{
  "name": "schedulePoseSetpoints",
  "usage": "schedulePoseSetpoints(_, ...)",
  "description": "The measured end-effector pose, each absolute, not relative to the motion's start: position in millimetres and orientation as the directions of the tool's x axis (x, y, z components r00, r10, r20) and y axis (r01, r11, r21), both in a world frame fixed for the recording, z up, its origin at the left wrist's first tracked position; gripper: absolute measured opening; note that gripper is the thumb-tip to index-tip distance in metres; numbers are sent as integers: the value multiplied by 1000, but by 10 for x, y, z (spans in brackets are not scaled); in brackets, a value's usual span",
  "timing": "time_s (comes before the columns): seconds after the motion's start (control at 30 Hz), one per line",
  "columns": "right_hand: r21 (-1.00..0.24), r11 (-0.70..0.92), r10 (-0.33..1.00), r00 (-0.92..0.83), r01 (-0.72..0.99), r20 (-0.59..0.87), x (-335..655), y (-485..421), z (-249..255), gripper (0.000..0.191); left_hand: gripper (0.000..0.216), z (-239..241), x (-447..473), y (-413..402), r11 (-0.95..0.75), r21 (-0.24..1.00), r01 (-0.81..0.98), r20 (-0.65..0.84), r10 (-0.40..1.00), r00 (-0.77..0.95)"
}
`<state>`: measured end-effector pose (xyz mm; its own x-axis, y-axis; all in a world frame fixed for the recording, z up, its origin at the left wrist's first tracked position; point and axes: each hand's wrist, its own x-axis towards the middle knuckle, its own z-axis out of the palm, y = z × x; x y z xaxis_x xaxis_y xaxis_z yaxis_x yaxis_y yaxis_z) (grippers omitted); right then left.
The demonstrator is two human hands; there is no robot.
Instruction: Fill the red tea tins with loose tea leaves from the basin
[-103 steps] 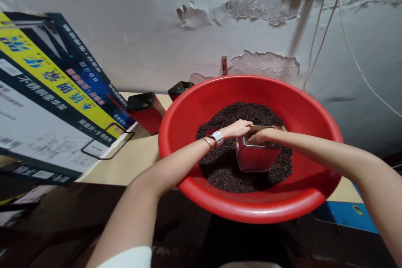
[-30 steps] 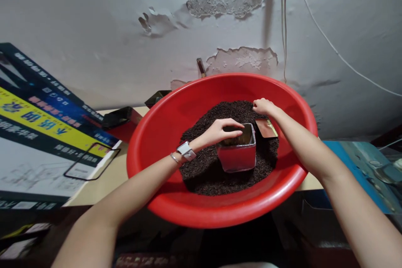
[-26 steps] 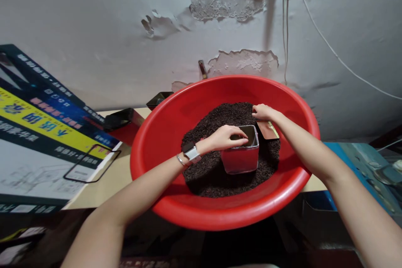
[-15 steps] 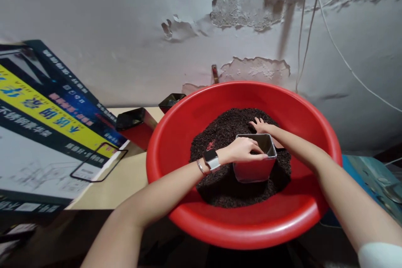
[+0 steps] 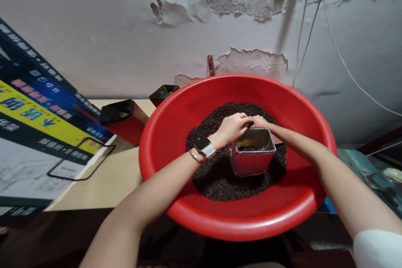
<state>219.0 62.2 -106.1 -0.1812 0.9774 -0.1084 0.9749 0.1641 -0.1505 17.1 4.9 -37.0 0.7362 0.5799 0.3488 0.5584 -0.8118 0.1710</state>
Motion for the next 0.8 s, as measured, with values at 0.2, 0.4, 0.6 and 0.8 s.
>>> schedulePoseSetpoints(0.2,-306,257,966,-239,917,94,2068,463,-359,35,30,-317,110,233,-518,668,534,394,855,336)
schedulePoseSetpoints(0.4,-465,495,845,-532,734,61,1963,-64,130,31,31,-326,92,306,-251,891,379,205,966,158)
schedulePoseSetpoints(0.6,-615,359,857,-508,702,-79,2079,51,143,32,31,-275,149,193,-323,687,651,75,923,378)
schedulePoseSetpoints(0.8,-231,204,953,-248,951,-177,2262,682,-456,49,39,-364,192,66,-551,403,730,-177,736,653)
